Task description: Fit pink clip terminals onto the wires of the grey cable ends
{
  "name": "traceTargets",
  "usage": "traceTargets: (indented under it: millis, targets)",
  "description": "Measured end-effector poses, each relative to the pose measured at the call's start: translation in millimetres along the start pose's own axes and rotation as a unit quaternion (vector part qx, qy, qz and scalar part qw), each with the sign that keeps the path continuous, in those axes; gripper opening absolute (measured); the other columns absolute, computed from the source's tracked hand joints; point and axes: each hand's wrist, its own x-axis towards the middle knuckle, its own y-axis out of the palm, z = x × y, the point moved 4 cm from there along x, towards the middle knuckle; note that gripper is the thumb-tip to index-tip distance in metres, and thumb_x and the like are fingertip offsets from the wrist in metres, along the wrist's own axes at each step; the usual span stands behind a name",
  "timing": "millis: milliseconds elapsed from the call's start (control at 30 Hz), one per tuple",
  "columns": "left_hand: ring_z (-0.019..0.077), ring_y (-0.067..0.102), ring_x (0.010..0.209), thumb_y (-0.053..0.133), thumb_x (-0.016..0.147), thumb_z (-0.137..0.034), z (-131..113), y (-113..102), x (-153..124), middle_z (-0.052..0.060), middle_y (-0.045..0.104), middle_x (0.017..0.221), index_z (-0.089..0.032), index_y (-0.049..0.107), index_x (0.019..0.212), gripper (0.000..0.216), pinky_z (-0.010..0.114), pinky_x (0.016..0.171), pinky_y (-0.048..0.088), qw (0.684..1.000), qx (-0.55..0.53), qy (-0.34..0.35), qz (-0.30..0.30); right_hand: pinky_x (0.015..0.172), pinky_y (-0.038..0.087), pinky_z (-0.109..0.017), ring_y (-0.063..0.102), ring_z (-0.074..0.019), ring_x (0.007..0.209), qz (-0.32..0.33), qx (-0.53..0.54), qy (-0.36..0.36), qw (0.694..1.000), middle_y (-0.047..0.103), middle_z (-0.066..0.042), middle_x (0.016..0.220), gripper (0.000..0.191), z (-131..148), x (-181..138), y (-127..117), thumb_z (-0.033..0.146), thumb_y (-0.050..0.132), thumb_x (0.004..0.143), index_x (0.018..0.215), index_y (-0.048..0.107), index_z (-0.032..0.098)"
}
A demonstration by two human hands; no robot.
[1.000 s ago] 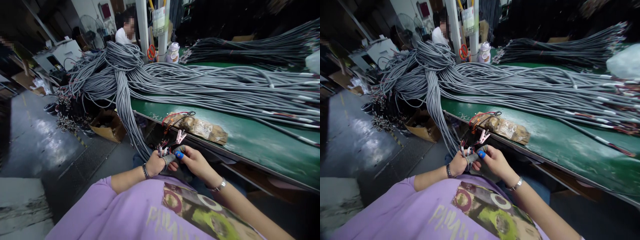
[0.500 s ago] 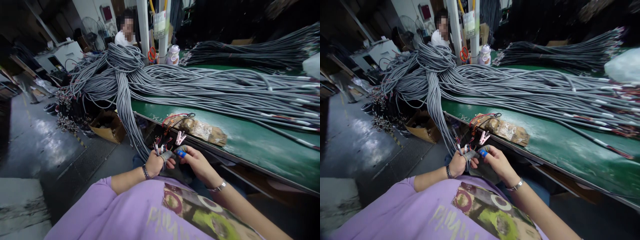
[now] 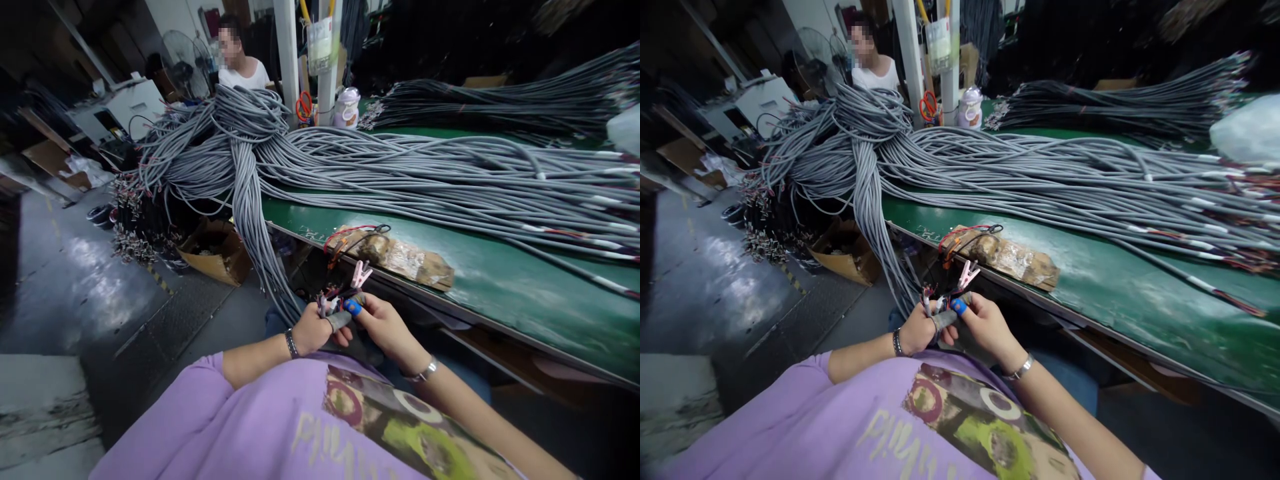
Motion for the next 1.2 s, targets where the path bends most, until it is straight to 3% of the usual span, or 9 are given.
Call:
traceTargets:
  millis: [167, 300, 533, 667, 867, 933, 1067, 1200]
  targets:
    - [0.0114, 0.055, 0.040, 0.073, 0.061, -0.054, -1.1, -3.6, 1.3, 0.004, 0.062, 0.054, -0.010, 0.064, 0.068, 0.045, 0.021, 0.041, 0.041, 0.993, -0.115, 0.008, -0.041, 0.050, 0.036, -0.026, 0.042, -0.0119, 0.052, -0.053, 0.071, 0.032, 0.996, 0.048, 0.003, 0.054, 0.035, -6.3, -2.5, -4.8, 0.052, 0.065, 0.074, 0.065, 0.054, 0.020]
    - [0.0119, 0.055, 0.040, 0.075, 0.059, -0.052, -7.9, -5.3, -0.4, 0.005, 0.062, 0.054, -0.010, 0.066, 0.069, 0.045, 0.023, 0.042, 0.043, 0.985, -0.161, 0.018, -0.062, 0.050, 0.038, -0.026, 0.036, -0.0107, 0.048, -0.118, 0.183, 0.053, 0.975, 0.040, 0.005, 0.053, 0.035, -11.4, 1.2, -16.1, 0.049, 0.068, 0.073, 0.062, 0.050, 0.021]
    - [0.0114, 0.055, 0.039, 0.076, 0.059, -0.051, -24.2, 10.1, 0.8, 0.004, 0.062, 0.052, -0.010, 0.065, 0.068, 0.044, 0.022, 0.040, 0.042, 0.984, -0.173, 0.032, -0.037, 0.057, 0.047, -0.029, 0.051, -0.0141, 0.057, 0.004, 0.311, 0.131, 0.941, 0.060, -0.003, 0.073, 0.047, -0.4, 25.6, -11.5, 0.068, 0.056, 0.075, 0.079, 0.061, 0.020]
    - [0.0113, 0.054, 0.039, 0.076, 0.059, -0.051, -24.6, 14.5, 5.3, 0.004, 0.062, 0.053, -0.010, 0.065, 0.069, 0.044, 0.022, 0.041, 0.041, 0.985, -0.165, 0.020, -0.039, 0.056, 0.045, -0.029, 0.047, -0.0136, 0.054, 0.007, 0.285, 0.094, 0.954, 0.058, -0.001, 0.068, 0.046, 7.9, 33.7, -9.3, 0.066, 0.061, 0.073, 0.077, 0.059, 0.021]
    - [0.0112, 0.054, 0.039, 0.075, 0.059, -0.052, -22.8, 15.2, 10.1, 0.004, 0.061, 0.052, -0.009, 0.065, 0.068, 0.044, 0.022, 0.040, 0.039, 0.988, -0.152, 0.003, -0.043, 0.056, 0.043, -0.031, 0.050, -0.0177, 0.056, -0.132, 0.116, -0.002, 0.984, 0.054, -0.003, 0.060, 0.055, 12.6, 29.2, -13.7, 0.075, 0.038, 0.080, 0.067, 0.052, 0.024]
    - [0.0113, 0.054, 0.039, 0.076, 0.057, -0.052, -23.8, 16.7, 10.7, 0.004, 0.061, 0.052, -0.010, 0.065, 0.066, 0.045, 0.022, 0.040, 0.039, 0.987, -0.153, 0.002, -0.041, 0.054, 0.044, -0.032, 0.051, -0.0183, 0.054, -0.105, 0.143, 0.010, 0.984, 0.058, -0.004, 0.062, 0.058, 11.9, 30.0, -8.6, 0.078, 0.034, 0.079, 0.070, 0.054, 0.024]
    - [0.0099, 0.053, 0.039, 0.074, 0.058, -0.053, -23.4, 18.3, 12.5, 0.004, 0.060, 0.051, -0.010, 0.064, 0.066, 0.045, 0.022, 0.042, 0.040, 0.987, -0.149, 0.003, -0.053, 0.039, 0.040, -0.032, 0.043, -0.0143, 0.033, 0.028, 0.276, 0.093, 0.956, 0.060, -0.002, 0.060, 0.069, 9.1, 33.8, 7.1, 0.085, 0.030, 0.073, 0.083, 0.056, 0.022]
    - [0.0093, 0.052, 0.038, 0.073, 0.058, -0.056, -19.7, 17.7, 14.8, 0.003, 0.060, 0.051, -0.010, 0.065, 0.072, 0.048, 0.021, 0.041, 0.040, 0.986, -0.153, -0.001, -0.061, 0.034, 0.039, -0.031, 0.042, -0.0143, 0.028, 0.053, 0.338, 0.123, 0.932, 0.058, 0.002, 0.054, 0.065, 6.7, 35.7, 10.3, 0.084, 0.035, 0.072, 0.085, 0.055, 0.023]
